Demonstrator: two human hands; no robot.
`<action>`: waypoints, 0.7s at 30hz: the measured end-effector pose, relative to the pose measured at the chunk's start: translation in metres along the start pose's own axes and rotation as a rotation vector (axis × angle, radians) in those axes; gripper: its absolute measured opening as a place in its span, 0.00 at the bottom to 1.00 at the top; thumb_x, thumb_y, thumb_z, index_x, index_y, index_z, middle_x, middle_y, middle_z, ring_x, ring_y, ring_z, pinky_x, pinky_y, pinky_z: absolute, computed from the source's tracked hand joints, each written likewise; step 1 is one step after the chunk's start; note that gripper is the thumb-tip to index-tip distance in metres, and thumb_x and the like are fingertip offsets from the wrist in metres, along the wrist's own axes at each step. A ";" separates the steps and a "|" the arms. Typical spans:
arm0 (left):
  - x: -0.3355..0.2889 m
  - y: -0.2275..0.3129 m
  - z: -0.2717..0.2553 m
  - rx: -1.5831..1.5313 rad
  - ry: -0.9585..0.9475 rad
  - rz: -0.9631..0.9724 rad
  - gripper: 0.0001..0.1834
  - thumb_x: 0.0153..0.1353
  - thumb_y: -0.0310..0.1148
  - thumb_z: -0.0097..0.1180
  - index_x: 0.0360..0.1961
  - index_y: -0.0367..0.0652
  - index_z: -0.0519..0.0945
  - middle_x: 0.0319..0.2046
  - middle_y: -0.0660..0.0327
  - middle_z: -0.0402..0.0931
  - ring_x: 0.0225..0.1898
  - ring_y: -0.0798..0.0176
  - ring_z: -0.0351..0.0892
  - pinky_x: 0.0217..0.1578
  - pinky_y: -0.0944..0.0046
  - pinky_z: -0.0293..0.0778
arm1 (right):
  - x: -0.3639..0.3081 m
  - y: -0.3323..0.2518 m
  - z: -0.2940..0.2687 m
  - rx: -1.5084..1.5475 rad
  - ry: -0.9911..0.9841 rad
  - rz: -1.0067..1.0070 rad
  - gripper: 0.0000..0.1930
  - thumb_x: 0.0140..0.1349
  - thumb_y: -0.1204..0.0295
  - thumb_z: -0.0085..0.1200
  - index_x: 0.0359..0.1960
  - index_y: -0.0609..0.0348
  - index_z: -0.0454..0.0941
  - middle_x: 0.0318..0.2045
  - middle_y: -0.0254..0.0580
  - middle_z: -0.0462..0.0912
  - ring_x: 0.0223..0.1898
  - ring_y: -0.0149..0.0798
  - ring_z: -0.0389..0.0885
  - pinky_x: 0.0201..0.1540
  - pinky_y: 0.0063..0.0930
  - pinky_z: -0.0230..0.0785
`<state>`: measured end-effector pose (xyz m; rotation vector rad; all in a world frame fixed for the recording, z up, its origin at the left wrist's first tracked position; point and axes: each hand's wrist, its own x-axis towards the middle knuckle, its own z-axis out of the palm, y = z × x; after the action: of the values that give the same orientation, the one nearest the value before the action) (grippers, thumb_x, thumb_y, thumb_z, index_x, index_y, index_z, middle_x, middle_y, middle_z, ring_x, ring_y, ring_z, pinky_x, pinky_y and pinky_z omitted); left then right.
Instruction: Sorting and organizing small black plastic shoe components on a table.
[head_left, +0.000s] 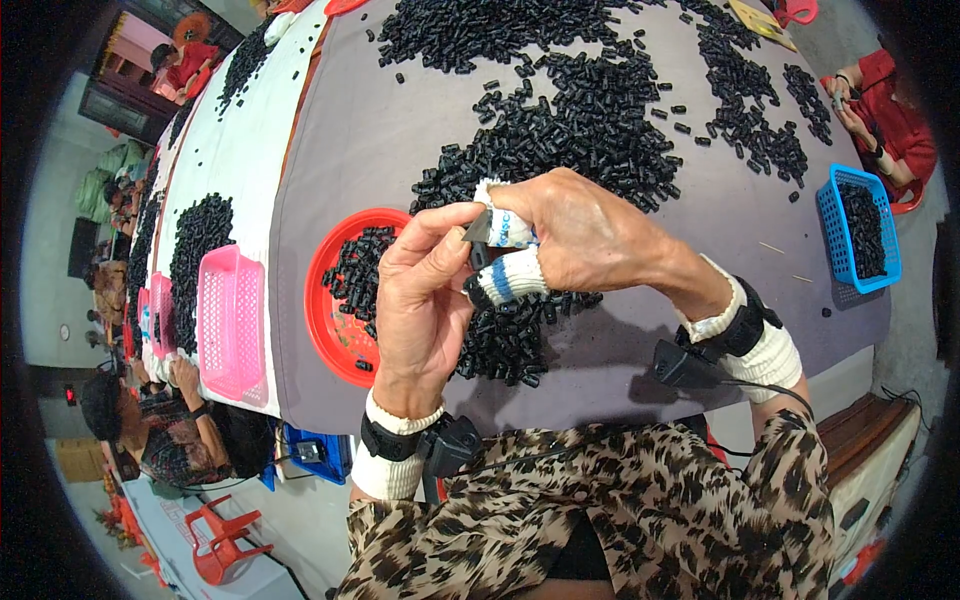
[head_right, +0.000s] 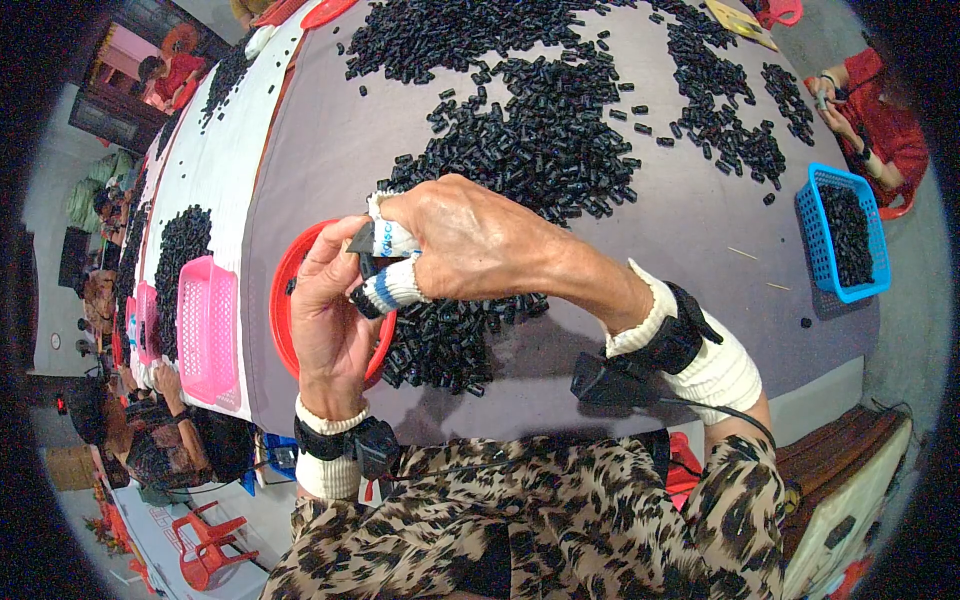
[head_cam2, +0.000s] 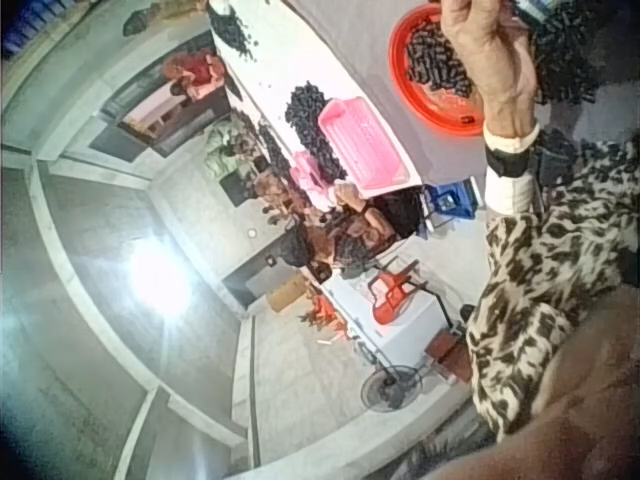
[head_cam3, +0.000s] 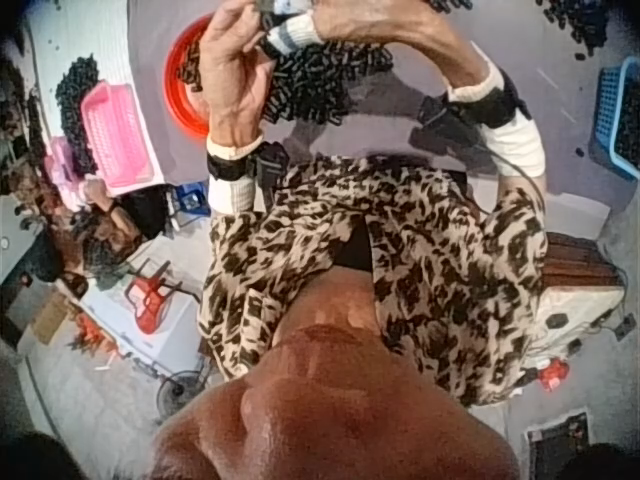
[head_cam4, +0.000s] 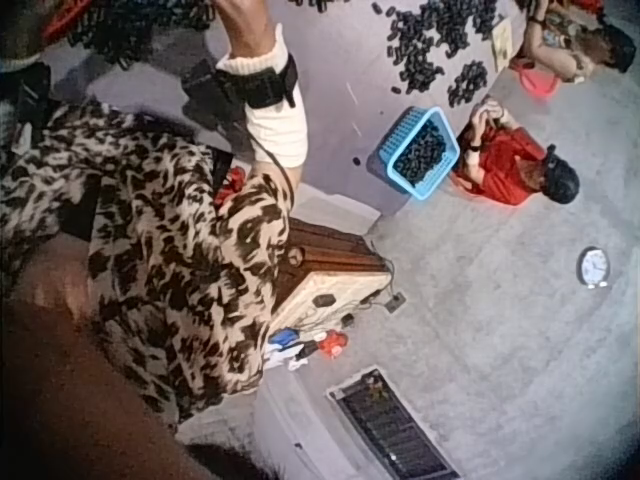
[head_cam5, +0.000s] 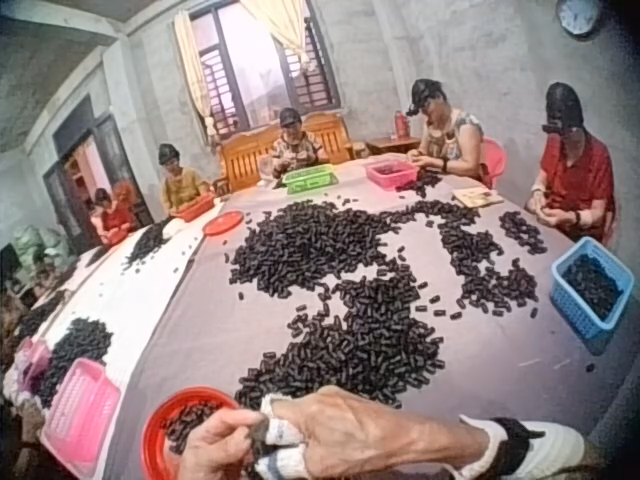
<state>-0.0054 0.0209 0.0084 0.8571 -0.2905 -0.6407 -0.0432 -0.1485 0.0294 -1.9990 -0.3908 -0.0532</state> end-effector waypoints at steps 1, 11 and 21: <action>0.000 0.000 -0.001 0.008 -0.001 -0.002 0.12 0.58 0.24 0.50 0.43 0.33 0.73 0.37 0.58 0.76 0.38 0.68 0.76 0.42 0.69 0.73 | 0.000 0.000 0.000 -0.001 -0.003 0.002 0.17 0.44 0.62 0.59 0.23 0.67 0.72 0.17 0.49 0.74 0.19 0.45 0.72 0.25 0.35 0.63; 0.003 -0.001 0.002 -0.155 -0.071 0.013 0.13 0.59 0.27 0.50 0.45 0.33 0.72 0.36 0.57 0.75 0.39 0.66 0.75 0.45 0.65 0.72 | -0.002 -0.003 0.001 0.104 0.103 0.028 0.18 0.43 0.60 0.61 0.23 0.66 0.73 0.19 0.46 0.76 0.22 0.41 0.75 0.27 0.32 0.65; 0.004 -0.003 0.001 -0.144 -0.042 -0.007 0.14 0.57 0.25 0.51 0.44 0.34 0.72 0.34 0.57 0.75 0.37 0.66 0.74 0.43 0.66 0.71 | -0.002 -0.001 0.002 0.093 0.146 0.059 0.18 0.42 0.62 0.62 0.25 0.66 0.73 0.20 0.48 0.77 0.22 0.42 0.77 0.28 0.31 0.67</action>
<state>-0.0038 0.0168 0.0067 0.7078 -0.2755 -0.6782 -0.0460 -0.1468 0.0291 -1.9001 -0.2363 -0.1407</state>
